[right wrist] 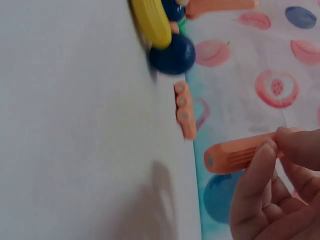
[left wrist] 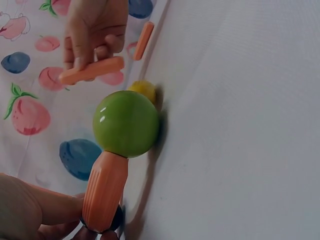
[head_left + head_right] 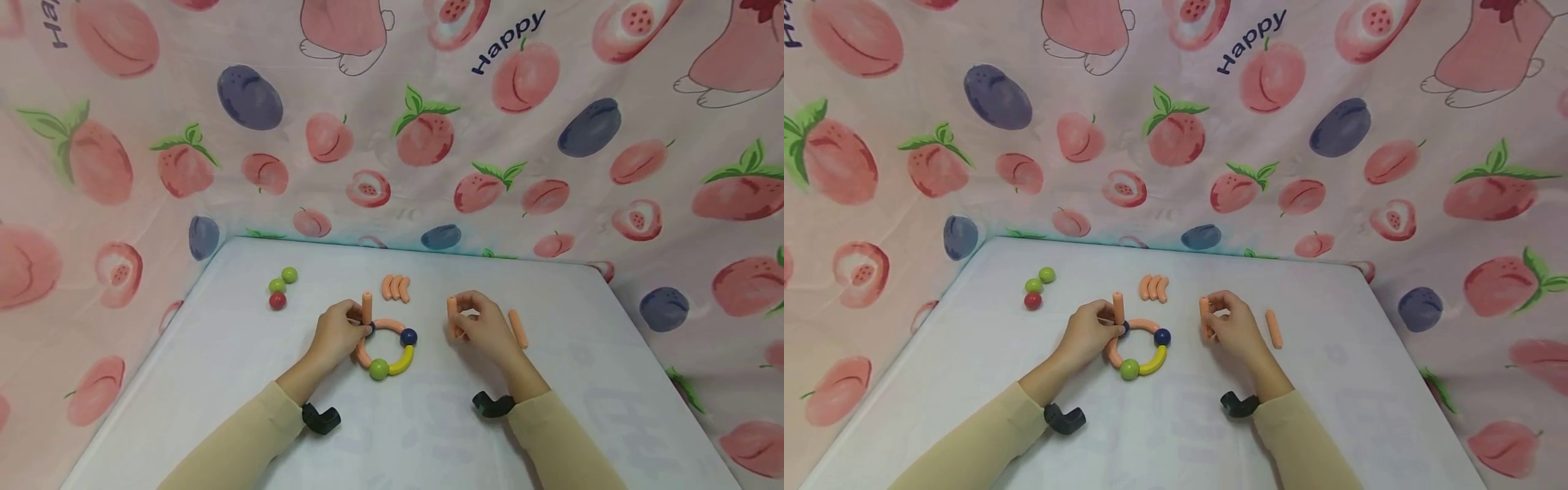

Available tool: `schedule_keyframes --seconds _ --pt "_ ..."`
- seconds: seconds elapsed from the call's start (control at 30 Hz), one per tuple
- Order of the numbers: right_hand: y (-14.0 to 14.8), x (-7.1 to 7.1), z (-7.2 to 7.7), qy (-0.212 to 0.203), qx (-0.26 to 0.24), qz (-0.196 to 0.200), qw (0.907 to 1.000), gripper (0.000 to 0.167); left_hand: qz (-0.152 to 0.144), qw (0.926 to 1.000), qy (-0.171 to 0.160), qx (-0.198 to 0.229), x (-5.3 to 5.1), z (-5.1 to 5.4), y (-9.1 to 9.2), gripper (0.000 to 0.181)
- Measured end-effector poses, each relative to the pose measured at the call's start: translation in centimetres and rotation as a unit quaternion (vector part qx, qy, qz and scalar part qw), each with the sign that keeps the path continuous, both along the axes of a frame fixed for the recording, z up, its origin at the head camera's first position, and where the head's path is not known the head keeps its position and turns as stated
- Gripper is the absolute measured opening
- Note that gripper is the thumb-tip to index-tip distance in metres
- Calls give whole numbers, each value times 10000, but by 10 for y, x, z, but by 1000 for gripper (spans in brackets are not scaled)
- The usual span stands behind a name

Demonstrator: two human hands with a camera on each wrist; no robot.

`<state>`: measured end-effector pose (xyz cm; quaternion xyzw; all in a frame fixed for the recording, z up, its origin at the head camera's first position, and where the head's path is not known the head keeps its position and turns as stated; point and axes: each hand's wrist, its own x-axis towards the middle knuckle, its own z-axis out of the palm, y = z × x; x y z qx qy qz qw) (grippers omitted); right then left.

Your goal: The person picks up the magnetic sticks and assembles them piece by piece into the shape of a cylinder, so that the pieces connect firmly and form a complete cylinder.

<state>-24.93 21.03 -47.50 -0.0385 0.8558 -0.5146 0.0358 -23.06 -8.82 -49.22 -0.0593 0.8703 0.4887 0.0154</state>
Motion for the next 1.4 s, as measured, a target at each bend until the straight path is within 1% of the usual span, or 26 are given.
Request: schedule_keyframes --seconds 0.1,0.3,0.53,0.7,0.8,0.93,1.03,1.13,1.23,1.4 --pt "-15 3 2 24 -391 76 9992 30 37 10000 45 -19 1 0 1 23" --pt "-40 6 4 211 -838 197 9961 31 52 9999 103 -72 2 -3 2 25" --pt "-59 4 2 351 -909 268 9949 30 -6 9998 173 -71 3 -4 2 25" --pt "-66 3 -2 320 -1006 288 9940 29 -90 9998 127 -77 4 -6 2 22" --pt "-69 3 -3 262 -996 257 9944 28 -130 9999 48 0 4 -7 3 20" --pt "-71 4 -3 198 -964 224 9949 29 -150 9998 101 -10 4 -6 3 19" --pt "-71 4 -4 100 -902 251 9956 34 -146 9997 158 -80 4 -5 3 20" --pt "-69 4 -6 -9 -713 273 9971 35 -144 9998 134 -102 3 -6 3 21" --pt "-67 4 -9 -61 -485 236 9985 30 -186 9997 102 -97 2 -6 3 21" --pt "-66 4 -14 -9 -201 216 9996 26 -220 9997 96 -55 2 -6 3 21"
